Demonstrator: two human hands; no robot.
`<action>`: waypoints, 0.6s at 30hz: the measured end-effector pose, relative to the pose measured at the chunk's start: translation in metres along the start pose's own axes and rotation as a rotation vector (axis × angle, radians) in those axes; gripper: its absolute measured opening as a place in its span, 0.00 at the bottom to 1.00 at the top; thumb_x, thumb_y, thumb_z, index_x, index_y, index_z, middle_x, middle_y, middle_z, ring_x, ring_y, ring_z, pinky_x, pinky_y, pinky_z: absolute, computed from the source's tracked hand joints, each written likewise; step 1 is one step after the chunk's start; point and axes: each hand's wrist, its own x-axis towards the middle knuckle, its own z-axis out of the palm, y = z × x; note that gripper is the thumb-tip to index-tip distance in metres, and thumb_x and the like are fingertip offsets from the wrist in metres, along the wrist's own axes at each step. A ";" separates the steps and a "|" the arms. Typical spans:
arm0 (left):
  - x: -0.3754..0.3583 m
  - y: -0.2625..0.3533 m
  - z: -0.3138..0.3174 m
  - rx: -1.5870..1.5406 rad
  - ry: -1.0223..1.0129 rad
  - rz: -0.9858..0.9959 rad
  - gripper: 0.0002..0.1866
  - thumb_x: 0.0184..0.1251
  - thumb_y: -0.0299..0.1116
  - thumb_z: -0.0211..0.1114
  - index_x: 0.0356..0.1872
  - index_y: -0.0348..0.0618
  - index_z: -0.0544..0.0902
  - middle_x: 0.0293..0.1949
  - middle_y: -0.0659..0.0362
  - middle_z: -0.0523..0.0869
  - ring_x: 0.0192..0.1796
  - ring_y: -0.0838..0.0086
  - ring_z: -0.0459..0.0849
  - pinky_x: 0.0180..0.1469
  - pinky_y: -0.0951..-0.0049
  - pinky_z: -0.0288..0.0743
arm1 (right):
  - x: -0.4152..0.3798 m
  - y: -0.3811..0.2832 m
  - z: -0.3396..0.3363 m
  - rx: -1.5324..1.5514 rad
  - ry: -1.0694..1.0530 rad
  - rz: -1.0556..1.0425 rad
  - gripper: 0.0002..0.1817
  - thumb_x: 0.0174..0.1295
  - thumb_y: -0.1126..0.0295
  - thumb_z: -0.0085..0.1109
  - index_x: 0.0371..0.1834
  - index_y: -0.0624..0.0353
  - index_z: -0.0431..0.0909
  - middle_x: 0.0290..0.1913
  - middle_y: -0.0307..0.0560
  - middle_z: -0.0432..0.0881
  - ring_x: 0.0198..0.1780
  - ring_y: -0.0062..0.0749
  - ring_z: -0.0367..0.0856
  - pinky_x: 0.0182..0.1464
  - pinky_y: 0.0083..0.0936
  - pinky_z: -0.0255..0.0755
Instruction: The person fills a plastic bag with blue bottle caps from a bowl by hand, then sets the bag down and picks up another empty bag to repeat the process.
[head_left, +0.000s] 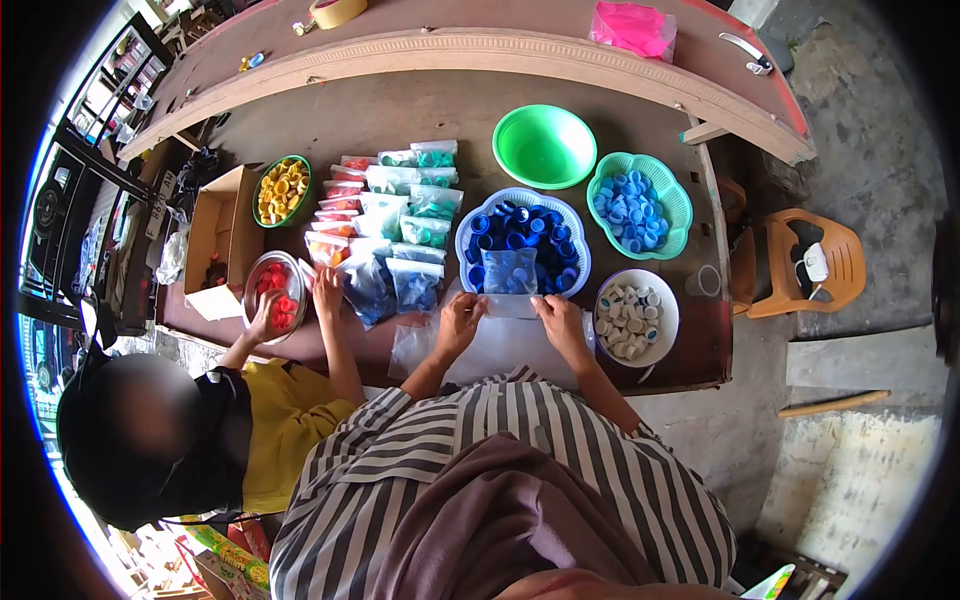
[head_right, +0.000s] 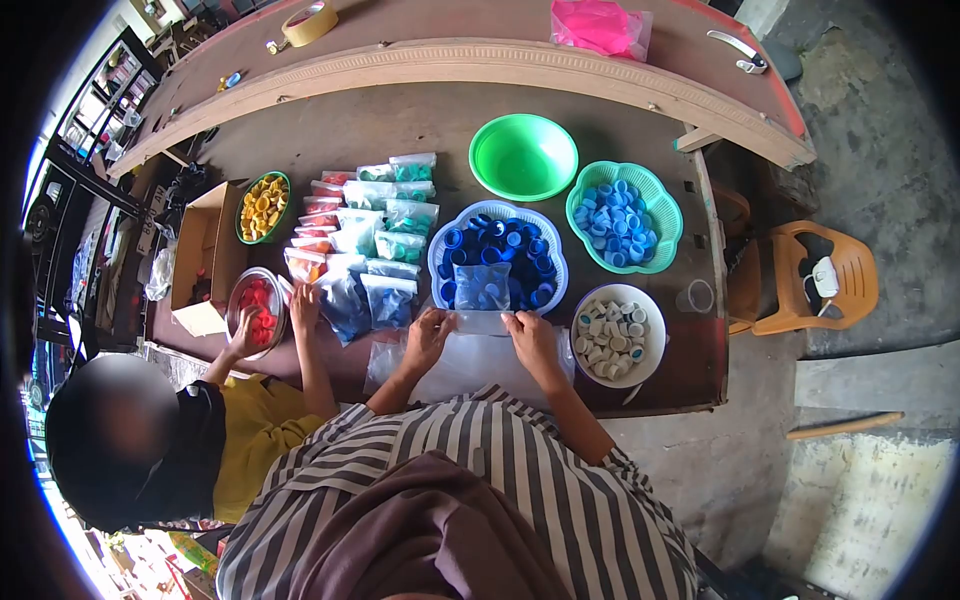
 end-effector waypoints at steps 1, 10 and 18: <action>0.003 0.004 0.002 0.025 -0.001 -0.098 0.12 0.67 0.34 0.64 0.30 0.33 0.80 0.33 0.51 0.83 0.32 0.66 0.83 0.34 0.68 0.76 | 0.003 -0.002 -0.001 -0.052 -0.014 0.079 0.17 0.65 0.62 0.60 0.25 0.64 0.76 0.25 0.57 0.76 0.30 0.54 0.78 0.31 0.40 0.69; 0.013 0.011 -0.008 -0.100 0.074 0.170 0.06 0.63 0.24 0.66 0.35 0.35 0.76 0.34 0.52 0.80 0.33 0.64 0.83 0.33 0.66 0.76 | 0.008 0.001 -0.015 0.180 0.026 -0.234 0.15 0.54 0.69 0.71 0.40 0.62 0.77 0.41 0.50 0.79 0.41 0.40 0.79 0.37 0.36 0.71; 0.010 0.017 -0.025 -0.072 -0.072 0.406 0.13 0.60 0.20 0.65 0.45 0.38 0.78 0.44 0.52 0.83 0.47 0.59 0.82 0.48 0.66 0.77 | 0.010 -0.017 -0.029 0.208 -0.190 -0.128 0.21 0.47 0.74 0.72 0.46 0.58 0.78 0.40 0.47 0.76 0.43 0.40 0.77 0.45 0.32 0.73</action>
